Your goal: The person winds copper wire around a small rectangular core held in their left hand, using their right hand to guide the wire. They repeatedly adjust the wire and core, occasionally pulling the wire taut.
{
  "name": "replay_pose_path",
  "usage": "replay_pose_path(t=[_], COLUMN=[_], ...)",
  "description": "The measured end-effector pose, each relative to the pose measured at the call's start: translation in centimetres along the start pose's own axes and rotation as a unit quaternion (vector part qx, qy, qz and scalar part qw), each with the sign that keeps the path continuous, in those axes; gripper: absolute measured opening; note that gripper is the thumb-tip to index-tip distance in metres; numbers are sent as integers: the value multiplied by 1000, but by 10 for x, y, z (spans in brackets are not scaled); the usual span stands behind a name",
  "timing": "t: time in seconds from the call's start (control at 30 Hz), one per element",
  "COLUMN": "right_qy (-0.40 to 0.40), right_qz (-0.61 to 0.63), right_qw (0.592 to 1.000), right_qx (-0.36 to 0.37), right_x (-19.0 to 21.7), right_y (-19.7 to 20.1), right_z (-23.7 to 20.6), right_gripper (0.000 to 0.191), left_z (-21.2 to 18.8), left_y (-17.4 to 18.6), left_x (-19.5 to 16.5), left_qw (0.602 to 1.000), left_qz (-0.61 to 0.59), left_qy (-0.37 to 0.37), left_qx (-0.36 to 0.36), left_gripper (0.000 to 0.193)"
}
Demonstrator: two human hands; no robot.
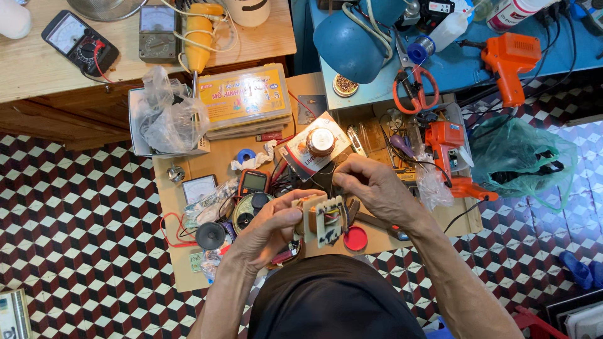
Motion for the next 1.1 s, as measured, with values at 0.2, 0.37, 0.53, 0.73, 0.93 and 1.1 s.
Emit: replay_pose_path(t=[0.2, 0.37, 0.53, 0.73, 0.93, 1.1], right_qy=[-13, 51, 76, 103, 148, 184], right_qz=[-55, -103, -122, -153, -179, -216], right_qw=[998, 991, 987, 979, 968, 950], right_qx=[-34, -61, -76, -80, -99, -132], right_x=[12, 36, 52, 63, 67, 65], right_y=[4, 5, 1, -7, -14, -17], right_z=[-11, -21, -33, -41, -51, -59], right_gripper=[22, 19, 16, 11, 7, 5], left_z=[-7, -4, 0, 5, 14, 18], left_y=[-1, -6, -4, 4, 12, 18], left_x=[2, 0, -4, -4, -4, -5], left_qw=[996, 990, 985, 978, 984, 973], left_qz=[80, 134, 172, 206, 173, 211], left_qy=[20, 22, 9, -17, -44, -80], left_qx=[28, 39, 27, 21, -17, -44], left_gripper=[73, 72, 72, 71, 71, 71])
Point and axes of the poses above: each hand's wrist, its own z-axis towards the middle knuckle, its own y-axis out of the back of the hand, x = y × z, the point moved 9 cm from there along z, towards the middle knuckle, and after that the axes turned 14 degrees about -y, right-handed, at the moved point
